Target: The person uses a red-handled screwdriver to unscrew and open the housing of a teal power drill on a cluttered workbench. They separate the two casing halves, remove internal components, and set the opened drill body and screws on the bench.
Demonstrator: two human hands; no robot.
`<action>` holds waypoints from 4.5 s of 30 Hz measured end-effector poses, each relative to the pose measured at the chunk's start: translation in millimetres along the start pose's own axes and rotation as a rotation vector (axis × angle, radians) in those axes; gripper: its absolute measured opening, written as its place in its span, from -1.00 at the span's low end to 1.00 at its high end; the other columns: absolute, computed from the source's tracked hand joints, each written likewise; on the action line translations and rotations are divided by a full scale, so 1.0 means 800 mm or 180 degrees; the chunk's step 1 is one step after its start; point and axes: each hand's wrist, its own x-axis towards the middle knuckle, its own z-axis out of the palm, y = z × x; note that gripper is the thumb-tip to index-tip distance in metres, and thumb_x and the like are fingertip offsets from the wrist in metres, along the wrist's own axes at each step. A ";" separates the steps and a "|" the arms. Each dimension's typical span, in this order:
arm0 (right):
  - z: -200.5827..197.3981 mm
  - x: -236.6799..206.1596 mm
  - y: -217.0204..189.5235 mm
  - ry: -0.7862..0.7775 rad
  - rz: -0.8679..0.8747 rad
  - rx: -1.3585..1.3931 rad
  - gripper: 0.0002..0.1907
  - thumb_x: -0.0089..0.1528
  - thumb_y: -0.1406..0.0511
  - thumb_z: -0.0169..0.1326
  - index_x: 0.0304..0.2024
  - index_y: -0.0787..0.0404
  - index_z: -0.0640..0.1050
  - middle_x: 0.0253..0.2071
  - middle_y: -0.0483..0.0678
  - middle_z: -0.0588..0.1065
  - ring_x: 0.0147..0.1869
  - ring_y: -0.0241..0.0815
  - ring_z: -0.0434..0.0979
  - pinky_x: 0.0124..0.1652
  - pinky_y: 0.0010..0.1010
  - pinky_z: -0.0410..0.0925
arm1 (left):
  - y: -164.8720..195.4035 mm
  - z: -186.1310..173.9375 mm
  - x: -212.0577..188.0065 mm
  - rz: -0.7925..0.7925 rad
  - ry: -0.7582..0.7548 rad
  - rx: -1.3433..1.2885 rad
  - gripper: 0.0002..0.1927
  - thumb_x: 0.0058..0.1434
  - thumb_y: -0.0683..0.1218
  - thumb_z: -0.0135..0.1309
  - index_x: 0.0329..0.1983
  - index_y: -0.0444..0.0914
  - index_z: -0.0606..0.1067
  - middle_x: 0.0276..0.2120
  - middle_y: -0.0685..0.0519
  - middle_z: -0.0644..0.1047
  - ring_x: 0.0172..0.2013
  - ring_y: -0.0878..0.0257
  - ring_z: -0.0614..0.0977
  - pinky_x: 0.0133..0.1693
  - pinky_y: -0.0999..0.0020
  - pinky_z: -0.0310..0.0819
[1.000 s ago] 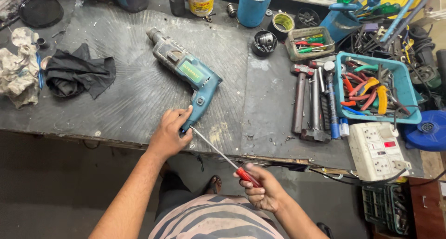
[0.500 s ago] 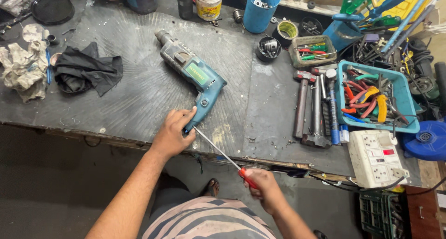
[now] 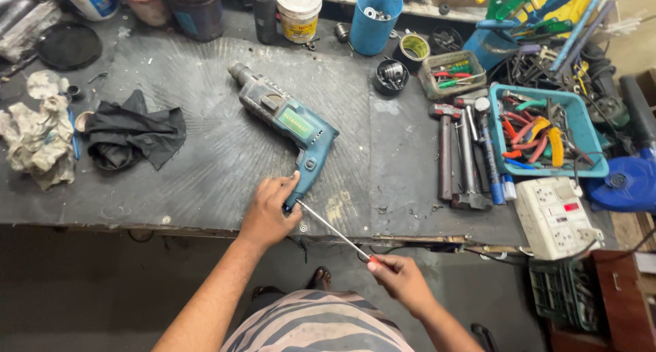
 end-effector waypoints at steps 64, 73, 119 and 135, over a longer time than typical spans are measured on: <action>-0.018 0.037 0.003 -0.0605 0.0550 -0.0037 -0.66 0.26 0.20 0.26 0.00 0.25 0.71 -0.56 -0.24 0.31 -0.63 -0.49 0.12 -0.61 -0.56 0.02 | 0.015 -0.012 0.001 -0.0042 0.0067 0.0144 -0.35 -0.04 -0.19 0.23 0.22 -0.30 0.50 -0.03 -0.10 0.56 -0.02 -0.06 0.54 0.09 0.11 0.44; 0.011 0.003 -0.007 0.1114 -0.2972 -0.3394 -0.58 0.11 0.20 0.30 0.03 0.08 0.64 -0.52 -0.08 0.43 -0.57 -0.10 0.48 -0.54 -0.25 0.36 | 0.014 -0.010 0.000 -0.0022 0.0115 0.0192 -0.34 -0.06 -0.19 0.23 0.21 -0.31 0.50 -0.04 -0.14 0.56 -0.04 -0.09 0.54 0.08 0.09 0.44; 0.001 -0.016 -0.036 0.0854 -0.3113 -0.2952 -0.68 0.10 0.31 0.30 -0.11 0.20 0.56 -0.41 -0.05 0.50 -0.45 -0.02 0.57 -0.45 -0.29 0.42 | 0.044 -0.045 -0.018 -0.0828 -0.0023 -0.0128 -0.46 0.11 -0.22 0.22 0.19 -0.29 0.42 0.01 -0.13 0.59 0.02 -0.14 0.59 -0.01 0.06 0.47; -0.020 -0.001 -0.014 -0.0578 0.0246 0.0402 -0.65 0.15 0.28 0.28 -0.03 0.23 0.59 -0.37 -0.09 0.53 -0.40 -0.13 0.59 -0.42 -0.31 0.44 | 0.074 0.091 -0.053 -0.3742 -0.0204 -0.3486 -0.65 0.36 0.00 0.05 -0.19 -0.44 0.55 -0.27 -0.16 0.69 -0.35 0.23 0.72 -0.35 0.39 0.64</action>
